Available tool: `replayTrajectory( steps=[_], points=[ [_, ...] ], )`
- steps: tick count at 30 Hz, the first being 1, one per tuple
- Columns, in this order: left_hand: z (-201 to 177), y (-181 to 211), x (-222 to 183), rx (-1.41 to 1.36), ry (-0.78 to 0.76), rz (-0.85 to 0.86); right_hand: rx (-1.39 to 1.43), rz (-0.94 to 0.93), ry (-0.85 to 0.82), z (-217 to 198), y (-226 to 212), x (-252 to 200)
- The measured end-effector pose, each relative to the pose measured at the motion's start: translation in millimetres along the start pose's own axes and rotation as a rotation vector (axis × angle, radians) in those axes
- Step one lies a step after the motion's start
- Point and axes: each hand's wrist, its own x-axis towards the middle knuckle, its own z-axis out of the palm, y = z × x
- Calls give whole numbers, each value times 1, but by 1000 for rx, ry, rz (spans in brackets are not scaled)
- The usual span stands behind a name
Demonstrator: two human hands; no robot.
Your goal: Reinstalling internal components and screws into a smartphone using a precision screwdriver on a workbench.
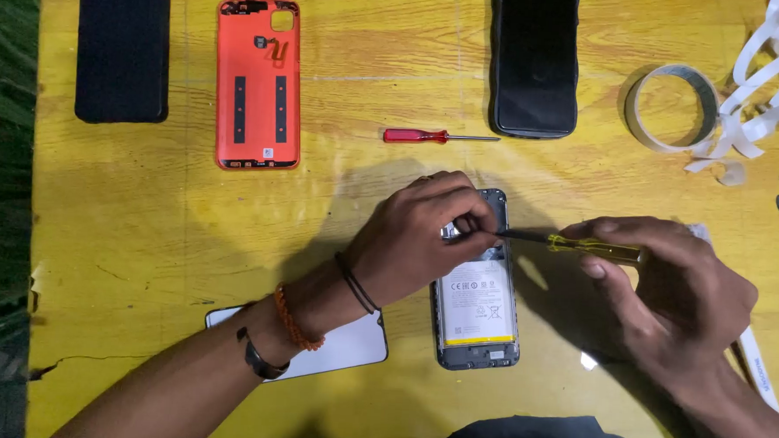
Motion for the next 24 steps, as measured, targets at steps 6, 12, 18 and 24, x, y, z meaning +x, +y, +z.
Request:
replayTrajectory(
  steps=[6, 12, 18, 24],
  points=[
    [-1, 1, -1, -20, -6, -32, 36, 20, 19, 1, 8, -4],
    [0, 0, -1, -39, -9, -25, 23, 35, 34, 4, 4, -4],
    [-2, 0, 1, -57, -29, -62, -86, -14, 61, 0, 7, -6],
    [-5, 3, 3, -94, -62, -64, -27, 13, 61, -1, 0, 1]
  ],
)
